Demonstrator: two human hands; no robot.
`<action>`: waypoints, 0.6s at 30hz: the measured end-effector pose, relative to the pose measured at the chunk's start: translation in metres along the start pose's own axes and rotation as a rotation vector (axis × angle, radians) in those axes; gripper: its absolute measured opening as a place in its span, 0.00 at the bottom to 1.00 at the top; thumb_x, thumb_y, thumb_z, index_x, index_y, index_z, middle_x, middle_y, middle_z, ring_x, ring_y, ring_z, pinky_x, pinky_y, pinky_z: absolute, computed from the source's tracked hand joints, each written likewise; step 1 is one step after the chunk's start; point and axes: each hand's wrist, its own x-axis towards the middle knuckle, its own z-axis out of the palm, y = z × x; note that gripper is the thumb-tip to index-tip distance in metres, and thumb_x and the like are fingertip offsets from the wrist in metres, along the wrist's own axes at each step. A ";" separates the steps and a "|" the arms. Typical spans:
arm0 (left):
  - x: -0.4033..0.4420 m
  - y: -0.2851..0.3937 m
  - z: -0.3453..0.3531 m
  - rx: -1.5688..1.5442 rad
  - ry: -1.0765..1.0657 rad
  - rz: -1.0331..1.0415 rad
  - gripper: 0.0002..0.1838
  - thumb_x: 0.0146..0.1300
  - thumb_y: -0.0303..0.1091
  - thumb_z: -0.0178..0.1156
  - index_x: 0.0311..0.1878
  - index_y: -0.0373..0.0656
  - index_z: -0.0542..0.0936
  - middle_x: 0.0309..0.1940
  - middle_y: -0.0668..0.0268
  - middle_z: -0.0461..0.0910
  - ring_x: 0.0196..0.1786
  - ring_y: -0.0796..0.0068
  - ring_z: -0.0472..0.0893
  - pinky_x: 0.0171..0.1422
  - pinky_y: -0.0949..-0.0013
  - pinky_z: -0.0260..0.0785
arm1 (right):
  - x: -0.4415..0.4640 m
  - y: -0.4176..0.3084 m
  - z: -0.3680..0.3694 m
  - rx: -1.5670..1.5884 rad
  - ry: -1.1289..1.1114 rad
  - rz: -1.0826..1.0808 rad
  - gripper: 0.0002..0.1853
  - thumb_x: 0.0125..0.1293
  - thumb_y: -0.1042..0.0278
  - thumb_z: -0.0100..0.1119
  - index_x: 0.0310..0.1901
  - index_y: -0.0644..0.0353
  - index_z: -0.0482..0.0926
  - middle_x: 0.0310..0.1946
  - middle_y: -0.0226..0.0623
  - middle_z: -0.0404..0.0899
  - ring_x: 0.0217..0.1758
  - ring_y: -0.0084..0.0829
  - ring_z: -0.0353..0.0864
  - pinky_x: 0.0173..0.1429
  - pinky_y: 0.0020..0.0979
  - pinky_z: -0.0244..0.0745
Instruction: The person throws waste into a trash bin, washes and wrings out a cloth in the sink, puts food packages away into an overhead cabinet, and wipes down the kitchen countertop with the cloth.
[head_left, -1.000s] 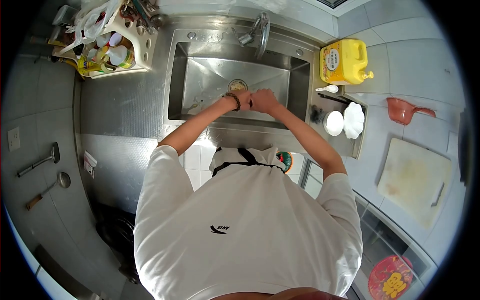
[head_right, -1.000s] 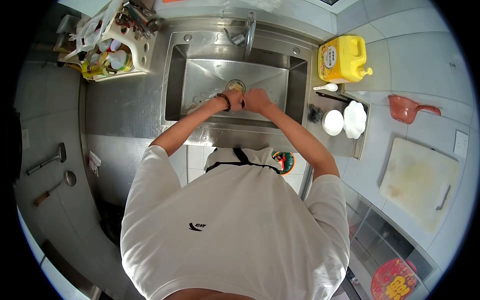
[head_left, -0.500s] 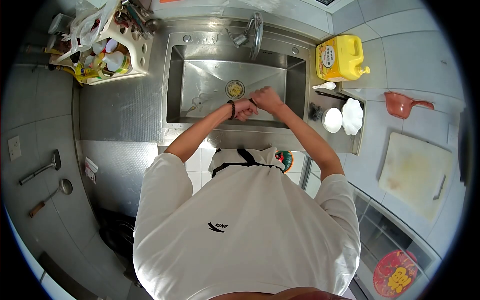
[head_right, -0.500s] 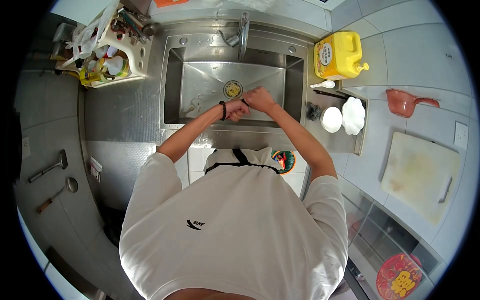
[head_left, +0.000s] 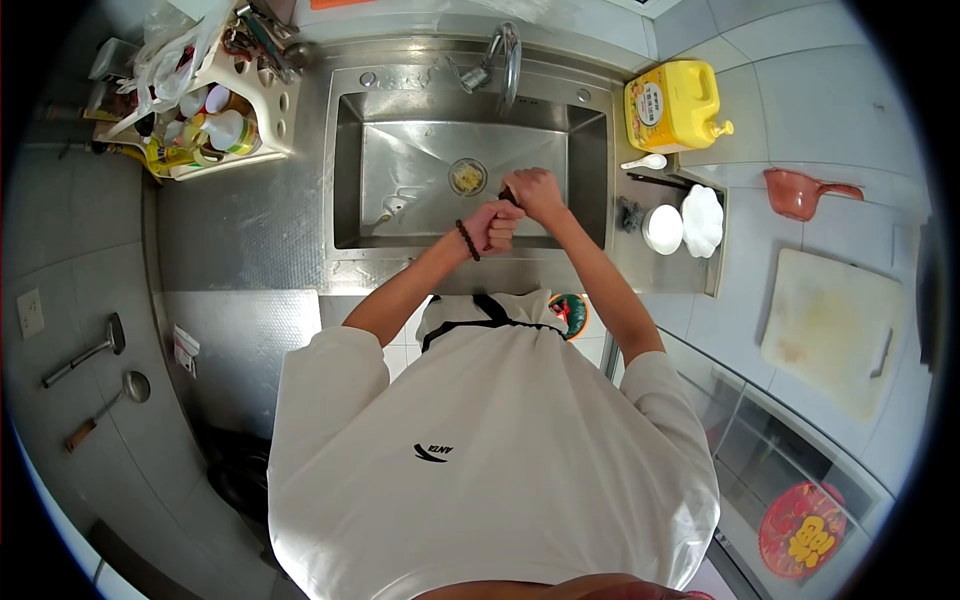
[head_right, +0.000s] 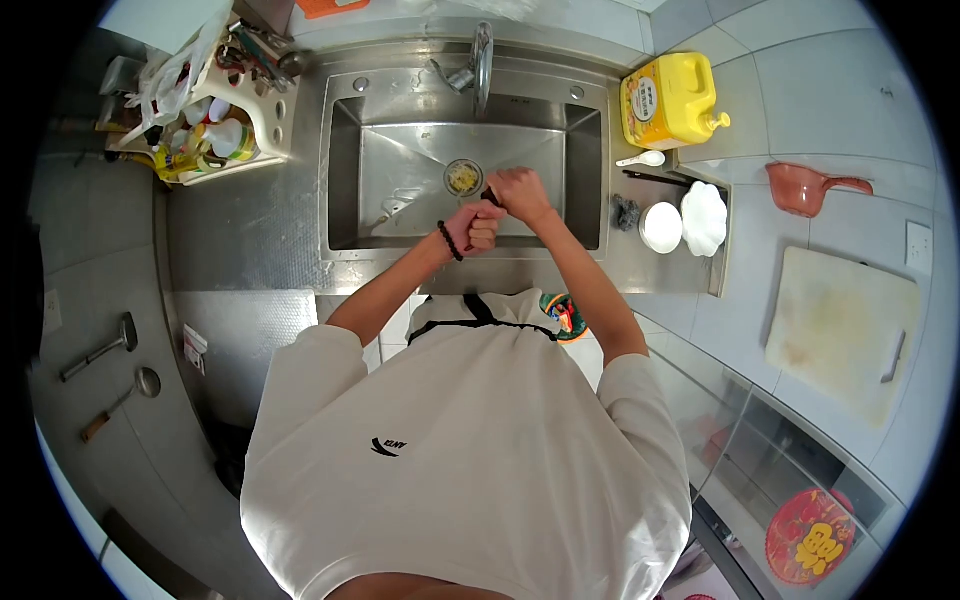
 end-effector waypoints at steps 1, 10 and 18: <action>-0.001 0.000 -0.003 -0.075 -0.102 -0.006 0.18 0.67 0.37 0.51 0.19 0.54 0.61 0.09 0.82 0.51 0.08 0.87 0.48 0.13 0.77 0.40 | 0.002 -0.003 0.001 0.001 0.044 0.022 0.07 0.48 0.64 0.62 0.27 0.51 0.72 0.19 0.32 0.74 0.23 0.37 0.76 0.28 0.35 0.70; -0.019 0.018 -0.040 0.546 0.183 0.001 0.11 0.67 0.44 0.54 0.34 0.47 0.71 0.15 0.74 0.64 0.15 0.84 0.63 0.20 0.78 0.59 | -0.022 -0.031 0.016 -0.017 0.065 0.454 0.08 0.51 0.70 0.60 0.29 0.56 0.70 0.24 0.39 0.78 0.27 0.44 0.79 0.31 0.42 0.73; -0.027 0.027 -0.060 1.194 1.001 0.082 0.31 0.61 0.58 0.58 0.58 0.46 0.67 0.48 0.56 0.73 0.45 0.54 0.77 0.42 0.50 0.75 | -0.054 -0.050 0.022 -0.118 -0.128 0.838 0.11 0.52 0.74 0.59 0.36 0.59 0.68 0.27 0.47 0.79 0.32 0.52 0.80 0.36 0.47 0.75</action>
